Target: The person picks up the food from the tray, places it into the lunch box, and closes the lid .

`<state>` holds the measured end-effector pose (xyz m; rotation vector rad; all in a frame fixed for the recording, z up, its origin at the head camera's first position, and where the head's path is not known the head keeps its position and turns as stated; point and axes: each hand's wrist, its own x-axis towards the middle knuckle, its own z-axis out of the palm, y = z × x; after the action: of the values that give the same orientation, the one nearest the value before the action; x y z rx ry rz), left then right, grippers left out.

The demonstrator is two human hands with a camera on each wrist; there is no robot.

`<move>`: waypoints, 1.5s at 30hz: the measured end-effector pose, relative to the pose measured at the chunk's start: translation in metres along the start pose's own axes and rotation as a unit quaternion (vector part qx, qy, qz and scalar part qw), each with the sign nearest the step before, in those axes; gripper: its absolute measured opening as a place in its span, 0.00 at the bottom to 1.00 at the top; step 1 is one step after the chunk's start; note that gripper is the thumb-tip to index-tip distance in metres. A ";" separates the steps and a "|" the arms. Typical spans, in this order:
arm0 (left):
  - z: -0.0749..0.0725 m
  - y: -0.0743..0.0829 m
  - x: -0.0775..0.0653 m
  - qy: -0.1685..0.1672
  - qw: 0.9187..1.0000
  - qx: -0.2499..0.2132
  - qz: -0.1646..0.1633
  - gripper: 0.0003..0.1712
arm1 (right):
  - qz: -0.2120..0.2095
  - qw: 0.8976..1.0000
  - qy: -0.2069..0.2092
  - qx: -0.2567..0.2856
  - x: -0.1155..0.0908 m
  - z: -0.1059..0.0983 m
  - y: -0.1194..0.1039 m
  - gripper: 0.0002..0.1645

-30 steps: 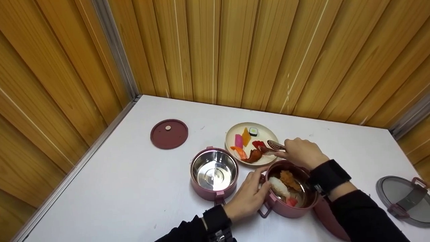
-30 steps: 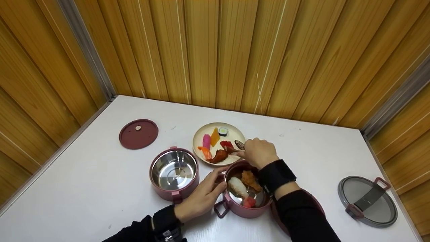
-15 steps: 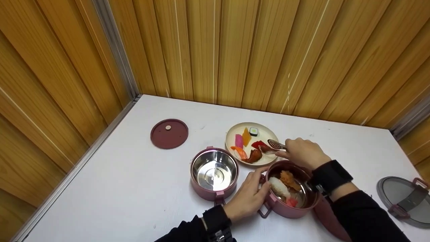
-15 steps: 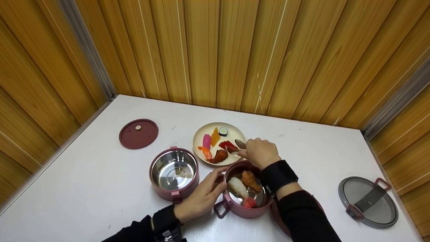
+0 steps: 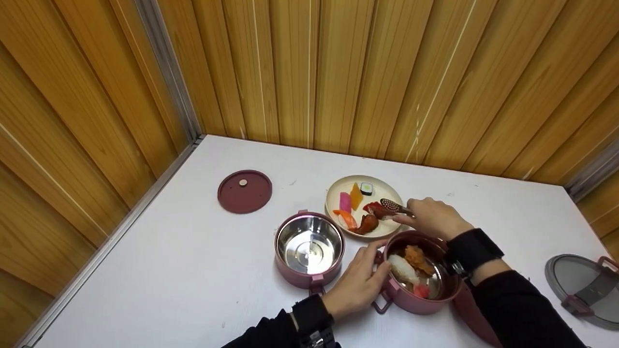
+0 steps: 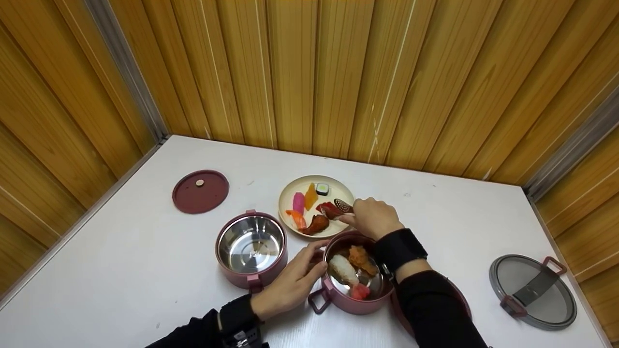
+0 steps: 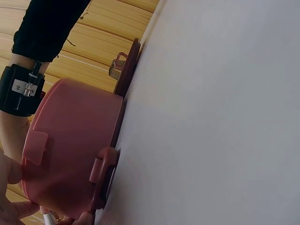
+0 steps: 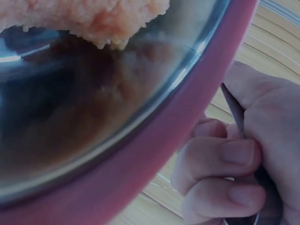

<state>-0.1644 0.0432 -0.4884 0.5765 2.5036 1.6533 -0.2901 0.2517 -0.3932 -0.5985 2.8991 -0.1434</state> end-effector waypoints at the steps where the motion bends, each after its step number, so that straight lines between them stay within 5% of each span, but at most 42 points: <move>1: 0.000 0.000 0.000 -0.001 1.000 0.001 -0.001 0.29 | -0.001 1.000 0.000 0.000 0.000 0.001 0.000 0.33; 23: 0.000 0.000 0.000 0.000 1.000 0.001 -0.003 0.28 | -0.035 0.997 0.061 -0.006 -0.002 0.010 0.002 0.23; 45: 0.001 0.000 0.000 -0.001 1.000 0.007 -0.001 0.29 | -0.034 0.998 0.047 0.000 -0.004 0.006 0.010 0.23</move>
<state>-0.1648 0.0439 -0.4890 0.5779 2.5146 1.6364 -0.2887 0.2618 -0.3992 -0.7090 2.9691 -0.1857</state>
